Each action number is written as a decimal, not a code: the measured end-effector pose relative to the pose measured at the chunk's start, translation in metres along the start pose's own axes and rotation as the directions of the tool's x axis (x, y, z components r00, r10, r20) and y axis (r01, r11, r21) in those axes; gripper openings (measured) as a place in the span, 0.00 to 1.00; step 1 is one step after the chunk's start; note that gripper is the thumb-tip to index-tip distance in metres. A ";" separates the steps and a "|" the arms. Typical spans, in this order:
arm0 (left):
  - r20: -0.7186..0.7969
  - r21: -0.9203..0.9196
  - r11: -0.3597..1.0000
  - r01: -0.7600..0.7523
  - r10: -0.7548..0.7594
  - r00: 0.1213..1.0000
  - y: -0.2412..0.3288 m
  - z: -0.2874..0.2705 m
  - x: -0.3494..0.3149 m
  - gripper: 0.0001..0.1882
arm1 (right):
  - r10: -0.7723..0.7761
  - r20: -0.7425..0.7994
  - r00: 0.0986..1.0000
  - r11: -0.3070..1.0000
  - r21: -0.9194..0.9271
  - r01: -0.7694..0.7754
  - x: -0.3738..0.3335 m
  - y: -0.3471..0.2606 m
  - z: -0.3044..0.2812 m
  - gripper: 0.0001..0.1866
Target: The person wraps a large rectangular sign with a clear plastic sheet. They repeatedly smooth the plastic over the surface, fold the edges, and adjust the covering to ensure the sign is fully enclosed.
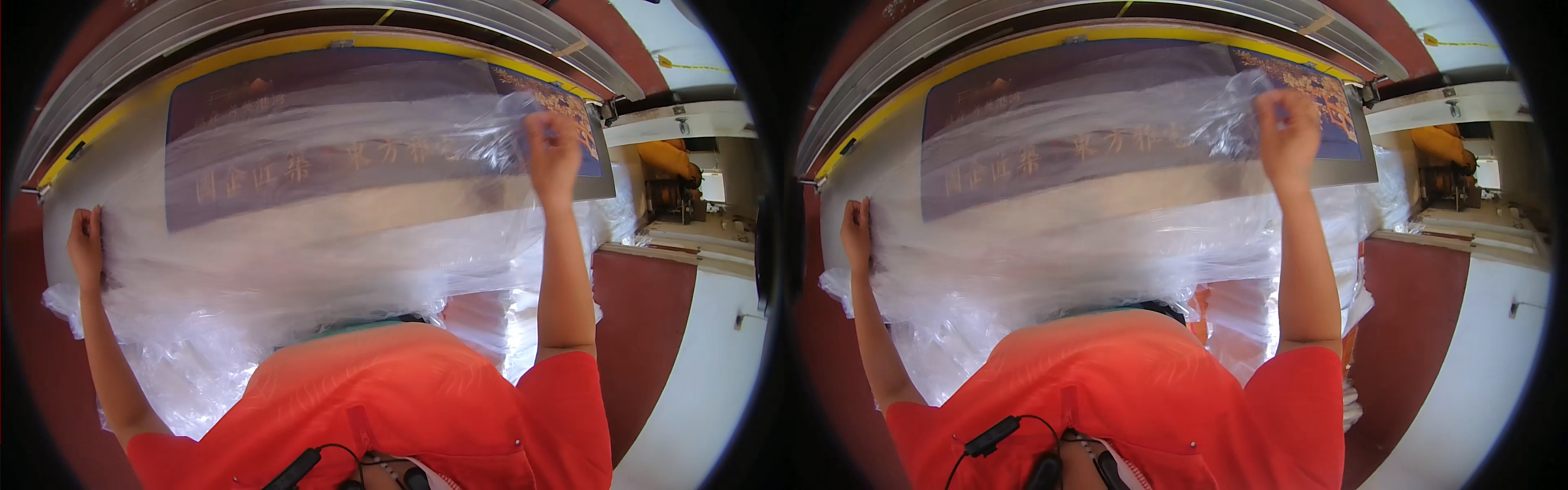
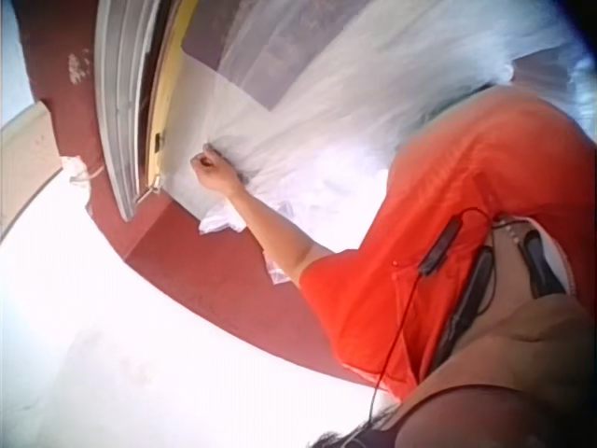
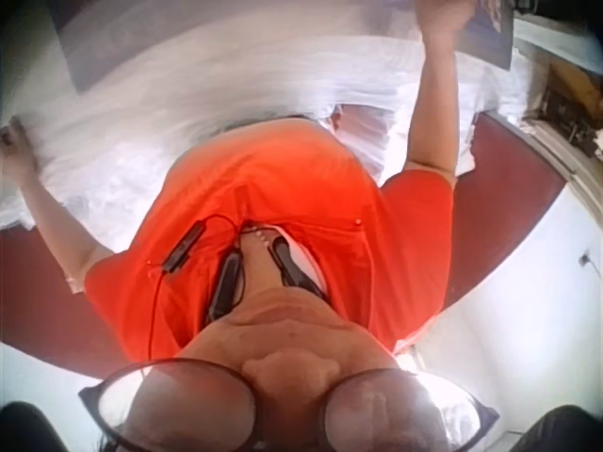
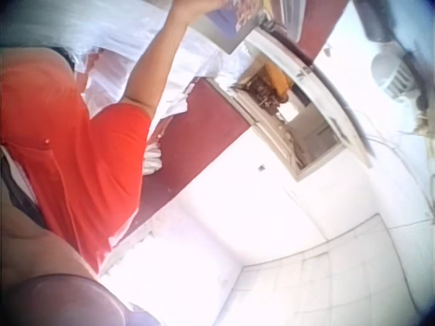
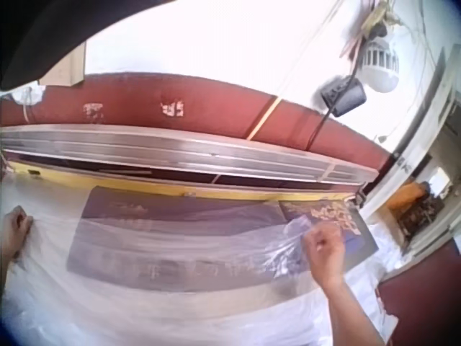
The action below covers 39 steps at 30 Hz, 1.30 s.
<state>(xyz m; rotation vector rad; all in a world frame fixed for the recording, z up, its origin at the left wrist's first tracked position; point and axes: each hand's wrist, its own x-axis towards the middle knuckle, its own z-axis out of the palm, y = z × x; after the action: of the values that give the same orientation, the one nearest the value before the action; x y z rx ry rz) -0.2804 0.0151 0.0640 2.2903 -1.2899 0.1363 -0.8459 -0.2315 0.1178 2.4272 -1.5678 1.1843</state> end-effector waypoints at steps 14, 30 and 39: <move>-0.010 0.011 0.999 -0.036 0.036 0.999 0.032 0.007 0.001 0.08 | 0.083 0.396 0.914 0.787 -0.589 0.184 0.022 0.019 0.014 0.15; 0.064 -0.104 0.994 -0.034 0.041 0.997 -0.019 -0.017 -0.021 0.08 | -0.073 0.371 0.926 0.926 -0.320 0.201 -0.002 -0.019 0.074 0.30; 0.221 -0.538 0.771 0.341 -0.261 0.940 -0.035 -0.042 -0.031 0.08 | 0.260 0.264 0.929 0.887 -0.445 -0.122 0.052 0.002 0.092 0.15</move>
<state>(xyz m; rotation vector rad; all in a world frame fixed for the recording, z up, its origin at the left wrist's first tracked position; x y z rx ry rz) -0.2625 0.0741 0.0776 1.9522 -0.8404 -0.4698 -0.7831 -0.3090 0.0824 2.2832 -1.9449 0.3985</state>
